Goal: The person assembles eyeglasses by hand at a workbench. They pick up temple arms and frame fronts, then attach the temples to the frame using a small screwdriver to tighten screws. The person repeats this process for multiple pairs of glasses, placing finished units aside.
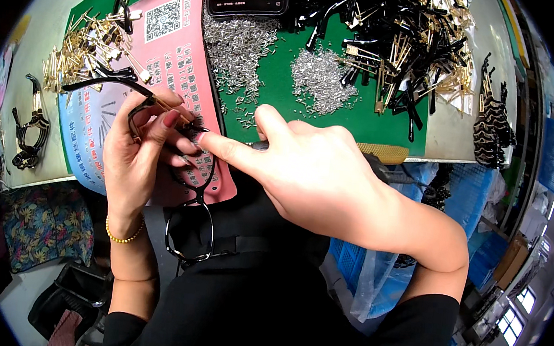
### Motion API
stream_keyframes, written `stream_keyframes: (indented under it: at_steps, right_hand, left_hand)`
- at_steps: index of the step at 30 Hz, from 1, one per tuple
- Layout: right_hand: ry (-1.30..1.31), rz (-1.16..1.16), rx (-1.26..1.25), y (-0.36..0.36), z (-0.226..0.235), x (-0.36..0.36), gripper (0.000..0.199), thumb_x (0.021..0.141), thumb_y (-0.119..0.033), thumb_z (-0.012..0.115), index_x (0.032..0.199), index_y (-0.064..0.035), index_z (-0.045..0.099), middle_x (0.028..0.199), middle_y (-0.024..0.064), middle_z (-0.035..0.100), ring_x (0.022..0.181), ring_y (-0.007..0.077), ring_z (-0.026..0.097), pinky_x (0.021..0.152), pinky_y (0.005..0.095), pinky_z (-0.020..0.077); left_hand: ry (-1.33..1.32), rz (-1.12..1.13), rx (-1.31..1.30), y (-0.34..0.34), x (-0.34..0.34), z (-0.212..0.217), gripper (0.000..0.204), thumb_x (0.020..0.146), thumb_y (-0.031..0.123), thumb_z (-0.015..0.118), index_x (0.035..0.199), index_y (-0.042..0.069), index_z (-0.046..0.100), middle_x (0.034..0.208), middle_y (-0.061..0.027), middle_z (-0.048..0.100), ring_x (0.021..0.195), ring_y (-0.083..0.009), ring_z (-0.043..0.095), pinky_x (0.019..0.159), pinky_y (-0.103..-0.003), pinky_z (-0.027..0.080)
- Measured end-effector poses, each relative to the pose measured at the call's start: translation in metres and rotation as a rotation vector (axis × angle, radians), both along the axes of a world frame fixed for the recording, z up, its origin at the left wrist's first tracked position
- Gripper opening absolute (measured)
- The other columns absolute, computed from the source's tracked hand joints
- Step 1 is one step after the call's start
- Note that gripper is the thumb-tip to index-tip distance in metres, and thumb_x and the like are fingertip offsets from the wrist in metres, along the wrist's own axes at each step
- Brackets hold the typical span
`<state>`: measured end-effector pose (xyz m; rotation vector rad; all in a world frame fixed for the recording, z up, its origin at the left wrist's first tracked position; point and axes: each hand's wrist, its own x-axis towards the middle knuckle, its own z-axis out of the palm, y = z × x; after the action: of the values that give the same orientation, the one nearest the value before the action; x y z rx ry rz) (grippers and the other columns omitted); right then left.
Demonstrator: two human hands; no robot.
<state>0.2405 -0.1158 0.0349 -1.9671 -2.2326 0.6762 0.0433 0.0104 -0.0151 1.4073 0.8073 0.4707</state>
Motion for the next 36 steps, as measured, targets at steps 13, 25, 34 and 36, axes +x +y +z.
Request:
stream_keyframes:
  at_steps: [13, 25, 34, 36]
  right_hand:
    - [-0.017, 0.026, 0.000, 0.006, -0.005, 0.001, 0.057, 0.085, -0.010, 0.067, 0.139, -0.0286, 0.060, 0.085, 0.0082, 0.049, 0.070, 0.0231, 0.064, 0.051, 0.0356, 0.0510]
    - [-0.040, -0.025, 0.075, 0.009, -0.012, -0.005, 0.057, 0.087, -0.011, 0.066, 0.140, -0.0296, 0.058, 0.085, 0.0067, 0.049, 0.066, 0.0234, 0.062, 0.049, 0.0359, 0.0513]
    - [-0.075, -0.045, 0.136, 0.005, -0.015, -0.010, 0.057, 0.082, -0.009, 0.067, 0.134, -0.0305, 0.066, 0.085, 0.0060, 0.049, 0.065, 0.0220, 0.060, 0.050, 0.0341, 0.0514]
    - [-0.130, -0.033, 0.180, 0.002, -0.018, -0.012, 0.056, 0.080, -0.010, 0.068, 0.132, -0.0317, 0.068, 0.086, 0.0049, 0.048, 0.066, 0.0203, 0.059, 0.051, 0.0322, 0.0507]
  left_hand:
    - [0.167, -0.027, 0.254, 0.001, 0.008, -0.004, 0.026, 0.077, -0.017, 0.054, 0.095, 0.000, 0.063, 0.091, -0.0091, 0.068, 0.060, -0.0186, 0.065, 0.058, -0.032, 0.052]
    - [0.104, 0.004, 0.375, -0.006, 0.004, -0.013, 0.017, 0.088, -0.011, 0.064, 0.102, 0.000, 0.062, 0.081, -0.0067, 0.061, 0.058, -0.0156, 0.060, 0.055, -0.028, 0.049]
    - [0.041, -0.004, 0.415, -0.011, 0.004, -0.016, 0.014, 0.107, 0.007, 0.051, 0.117, 0.000, 0.057, 0.095, -0.0058, 0.068, 0.065, -0.0063, 0.059, 0.058, -0.020, 0.049]
    - [0.062, -0.029, 0.540, -0.011, -0.001, -0.028, 0.015, 0.105, 0.003, 0.051, 0.118, -0.002, 0.056, 0.097, -0.0070, 0.068, 0.068, -0.0078, 0.061, 0.062, -0.021, 0.051]
